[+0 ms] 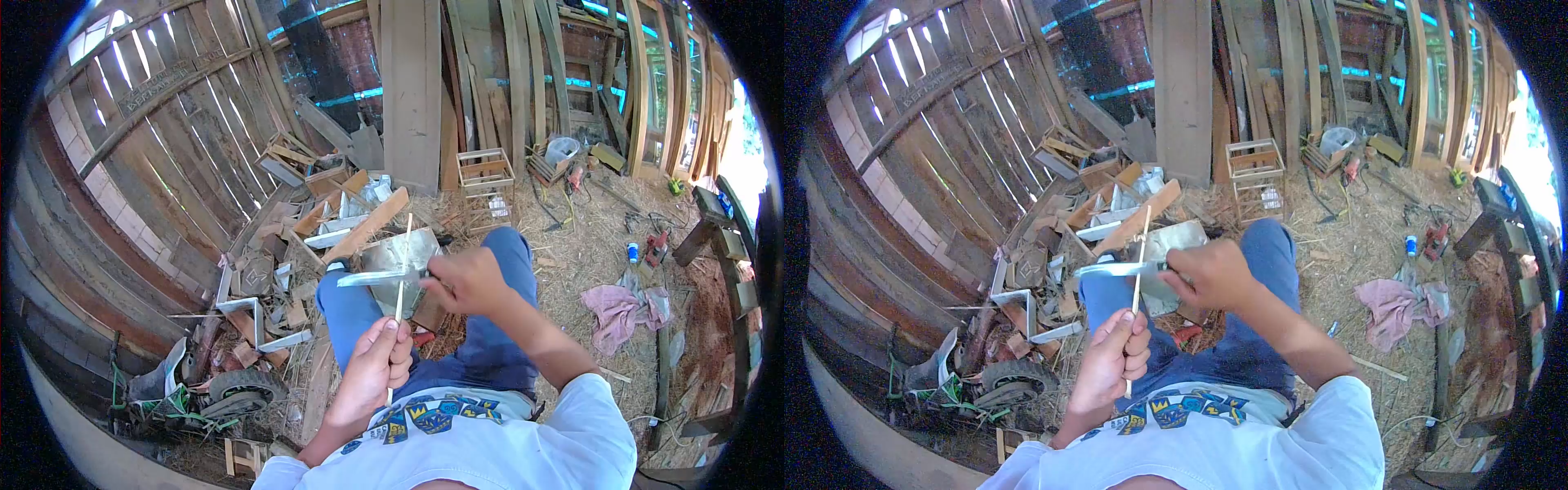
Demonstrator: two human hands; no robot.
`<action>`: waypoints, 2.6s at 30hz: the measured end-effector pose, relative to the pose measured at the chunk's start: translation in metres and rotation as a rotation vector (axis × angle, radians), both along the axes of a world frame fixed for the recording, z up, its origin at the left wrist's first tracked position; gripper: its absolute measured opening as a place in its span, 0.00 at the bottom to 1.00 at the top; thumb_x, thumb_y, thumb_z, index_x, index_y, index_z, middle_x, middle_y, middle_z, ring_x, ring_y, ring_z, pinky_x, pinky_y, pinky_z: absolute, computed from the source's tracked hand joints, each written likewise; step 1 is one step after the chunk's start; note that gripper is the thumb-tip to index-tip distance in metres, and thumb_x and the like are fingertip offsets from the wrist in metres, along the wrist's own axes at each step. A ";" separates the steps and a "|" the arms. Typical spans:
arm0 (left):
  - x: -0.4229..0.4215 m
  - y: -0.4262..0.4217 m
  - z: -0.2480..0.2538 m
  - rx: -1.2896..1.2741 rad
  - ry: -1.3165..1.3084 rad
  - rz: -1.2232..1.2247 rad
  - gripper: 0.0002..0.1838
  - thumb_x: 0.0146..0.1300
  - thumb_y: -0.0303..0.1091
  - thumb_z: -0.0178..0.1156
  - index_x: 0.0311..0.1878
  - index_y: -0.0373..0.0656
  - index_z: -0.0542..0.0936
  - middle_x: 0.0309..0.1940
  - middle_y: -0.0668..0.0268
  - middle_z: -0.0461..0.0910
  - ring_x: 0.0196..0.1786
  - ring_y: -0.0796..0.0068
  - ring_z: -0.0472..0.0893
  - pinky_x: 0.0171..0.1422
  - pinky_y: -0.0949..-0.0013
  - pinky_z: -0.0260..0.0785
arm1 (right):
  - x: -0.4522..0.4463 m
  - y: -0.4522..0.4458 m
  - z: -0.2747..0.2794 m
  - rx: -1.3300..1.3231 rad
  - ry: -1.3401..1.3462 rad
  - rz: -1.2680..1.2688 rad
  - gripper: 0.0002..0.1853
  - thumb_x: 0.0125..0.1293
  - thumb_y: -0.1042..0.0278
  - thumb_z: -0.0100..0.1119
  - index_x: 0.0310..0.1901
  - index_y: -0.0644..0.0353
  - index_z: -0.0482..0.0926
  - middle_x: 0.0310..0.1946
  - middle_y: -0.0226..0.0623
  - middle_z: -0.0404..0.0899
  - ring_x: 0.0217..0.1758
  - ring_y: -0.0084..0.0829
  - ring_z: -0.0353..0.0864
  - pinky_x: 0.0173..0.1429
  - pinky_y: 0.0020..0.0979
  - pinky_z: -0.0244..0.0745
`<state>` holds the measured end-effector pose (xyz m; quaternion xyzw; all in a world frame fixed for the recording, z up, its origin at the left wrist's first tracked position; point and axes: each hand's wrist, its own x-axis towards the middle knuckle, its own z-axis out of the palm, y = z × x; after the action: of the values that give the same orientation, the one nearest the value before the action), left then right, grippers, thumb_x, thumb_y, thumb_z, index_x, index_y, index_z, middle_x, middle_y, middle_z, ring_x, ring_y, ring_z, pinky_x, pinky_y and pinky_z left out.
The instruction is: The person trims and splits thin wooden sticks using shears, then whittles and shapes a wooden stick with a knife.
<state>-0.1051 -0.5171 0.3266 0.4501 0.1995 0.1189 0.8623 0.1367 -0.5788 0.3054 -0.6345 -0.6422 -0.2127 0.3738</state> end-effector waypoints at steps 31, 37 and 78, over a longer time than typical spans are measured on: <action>0.000 -0.002 0.005 0.009 -0.069 -0.005 0.15 0.85 0.44 0.44 0.41 0.46 0.69 0.22 0.78 0.57 0.20 0.88 0.54 0.21 0.78 0.46 | -0.023 -0.017 0.008 0.030 0.245 -0.044 0.17 0.71 0.53 0.63 0.29 0.54 0.74 0.17 0.43 0.75 0.21 0.50 0.80 0.25 0.47 0.70; 0.000 -0.009 0.017 0.014 -0.048 0.039 0.14 0.86 0.43 0.42 0.42 0.46 0.69 0.21 0.78 0.55 0.19 0.88 0.52 0.20 0.77 0.44 | -0.035 -0.028 0.015 -0.104 0.081 0.083 0.17 0.69 0.51 0.65 0.29 0.53 0.75 0.16 0.38 0.76 0.19 0.45 0.80 0.23 0.44 0.71; -0.002 -0.012 -0.003 0.507 0.092 0.199 0.15 0.86 0.41 0.42 0.41 0.47 0.71 0.20 0.77 0.63 0.18 0.88 0.58 0.21 0.78 0.49 | -0.007 -0.022 0.028 -0.053 0.006 -0.060 0.18 0.67 0.53 0.66 0.27 0.53 0.72 0.15 0.39 0.73 0.20 0.46 0.79 0.24 0.44 0.68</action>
<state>-0.1075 -0.5289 0.3236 0.6345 0.2457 0.2286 0.6962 0.1297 -0.6004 0.3338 -0.6637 -0.6273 -0.2048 0.3522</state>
